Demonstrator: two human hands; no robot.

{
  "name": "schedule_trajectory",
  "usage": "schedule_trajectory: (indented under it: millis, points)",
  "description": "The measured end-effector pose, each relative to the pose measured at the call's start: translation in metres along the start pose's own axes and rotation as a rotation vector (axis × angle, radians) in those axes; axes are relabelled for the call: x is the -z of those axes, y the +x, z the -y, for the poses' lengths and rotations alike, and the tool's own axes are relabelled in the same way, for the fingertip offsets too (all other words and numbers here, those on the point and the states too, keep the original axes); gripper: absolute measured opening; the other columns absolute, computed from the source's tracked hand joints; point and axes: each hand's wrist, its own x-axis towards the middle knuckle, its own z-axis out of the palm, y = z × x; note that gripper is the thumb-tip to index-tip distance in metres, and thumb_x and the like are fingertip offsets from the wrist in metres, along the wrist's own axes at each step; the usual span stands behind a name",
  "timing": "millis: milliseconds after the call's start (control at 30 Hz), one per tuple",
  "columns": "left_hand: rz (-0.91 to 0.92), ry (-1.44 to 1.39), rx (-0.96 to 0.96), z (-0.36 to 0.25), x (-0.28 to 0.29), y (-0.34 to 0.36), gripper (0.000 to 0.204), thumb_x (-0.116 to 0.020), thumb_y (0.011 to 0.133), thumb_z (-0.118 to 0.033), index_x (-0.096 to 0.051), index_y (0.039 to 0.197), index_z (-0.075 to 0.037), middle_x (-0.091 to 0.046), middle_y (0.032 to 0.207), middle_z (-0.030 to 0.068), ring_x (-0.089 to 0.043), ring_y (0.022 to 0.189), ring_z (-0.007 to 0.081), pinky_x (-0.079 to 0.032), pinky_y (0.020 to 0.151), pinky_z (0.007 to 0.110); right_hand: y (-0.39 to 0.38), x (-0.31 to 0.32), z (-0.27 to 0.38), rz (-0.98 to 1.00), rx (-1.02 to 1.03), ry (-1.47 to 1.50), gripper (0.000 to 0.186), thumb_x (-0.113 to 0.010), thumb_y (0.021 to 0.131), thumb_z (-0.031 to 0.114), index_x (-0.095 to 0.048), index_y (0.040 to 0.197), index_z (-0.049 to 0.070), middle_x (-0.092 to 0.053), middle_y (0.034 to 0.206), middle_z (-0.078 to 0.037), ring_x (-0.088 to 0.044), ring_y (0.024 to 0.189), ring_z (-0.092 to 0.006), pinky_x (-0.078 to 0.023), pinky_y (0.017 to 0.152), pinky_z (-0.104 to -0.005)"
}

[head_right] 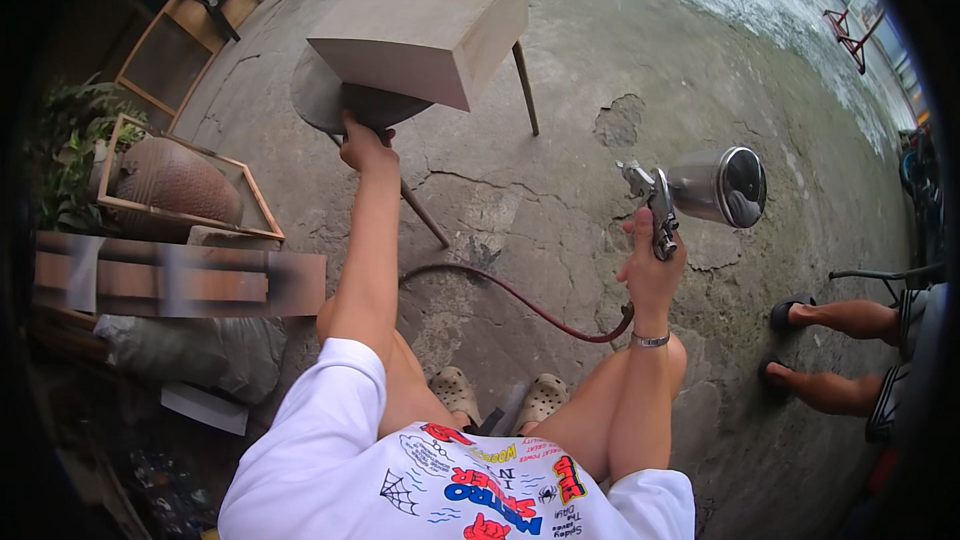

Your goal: The person uses a spray gun to apply a coat of paint to a small wooden table and a separate wooden plank. They rotate the table to cover all sides and then spray the plank before placing it aside.

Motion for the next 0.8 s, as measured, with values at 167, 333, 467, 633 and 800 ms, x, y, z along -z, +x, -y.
schedule_trajectory:
  millis: [167, 333, 467, 633, 800]
  points:
    - [-0.057, -0.021, -0.006, 0.002, -0.009, -0.064, 0.054, -0.055, 0.103, -0.048, -0.062, 0.118, 0.004, -0.07, 0.107, 0.0126, -0.066, 0.079, 0.0199, -0.049, 0.059, 0.033, 0.002, 0.0, 0.006, 0.002, 0.006, 0.011, 0.044, -0.065, 0.101, 0.043, -0.069, 0.104, -0.001, -0.072, 0.085, -0.008, -0.052, 0.039, -0.0098, -0.037, 0.035, -0.0263]
    - [-0.072, -0.12, 0.009, 0.025, -0.036, -0.126, 0.062, -0.043, 0.107, -0.052, -0.048, 0.131, 0.006, -0.065, 0.114, 0.0171, -0.063, 0.082, 0.0207, -0.05, 0.068, 0.033, 0.009, 0.0, 0.005, -0.01, -0.005, -0.005, 0.043, -0.067, 0.1, 0.041, -0.07, 0.102, -0.001, -0.072, 0.083, -0.008, -0.053, 0.041, -0.0096, -0.039, 0.036, -0.0263]
    - [0.002, -0.209, 0.124, 0.057, -0.05, -0.136, 0.071, -0.041, 0.107, -0.055, -0.031, 0.145, 0.004, -0.056, 0.129, 0.0181, -0.059, 0.095, 0.021, -0.049, 0.084, 0.034, 0.011, -0.009, 0.004, 0.005, -0.006, -0.029, 0.043, -0.067, 0.099, 0.041, -0.07, 0.101, -0.001, -0.072, 0.083, -0.008, -0.054, 0.043, -0.0094, -0.04, 0.036, -0.0264]
    - [0.302, -0.129, 0.292, 0.073, -0.06, -0.146, 0.086, -0.042, 0.102, -0.067, -0.015, 0.152, -0.002, -0.041, 0.145, 0.0139, -0.048, 0.111, 0.0198, -0.038, 0.106, 0.037, 0.019, -0.024, -0.001, -0.026, 0.029, -0.073, 0.043, -0.069, 0.099, 0.041, -0.071, 0.096, -0.002, -0.071, 0.075, -0.007, -0.055, 0.042, -0.0104, -0.039, 0.037, -0.0279]
    - [0.875, 0.542, 0.306, 0.079, 0.007, -0.083, 0.071, -0.056, 0.098, -0.065, -0.047, 0.133, -0.004, -0.058, 0.124, 0.0071, -0.059, 0.098, 0.02, -0.047, 0.091, 0.036, 0.021, -0.045, 0.0, 0.017, 0.078, -0.078, 0.044, -0.07, 0.098, 0.04, -0.071, 0.092, -0.003, -0.067, 0.064, -0.007, -0.054, 0.04, -0.0116, -0.039, 0.038, -0.029]
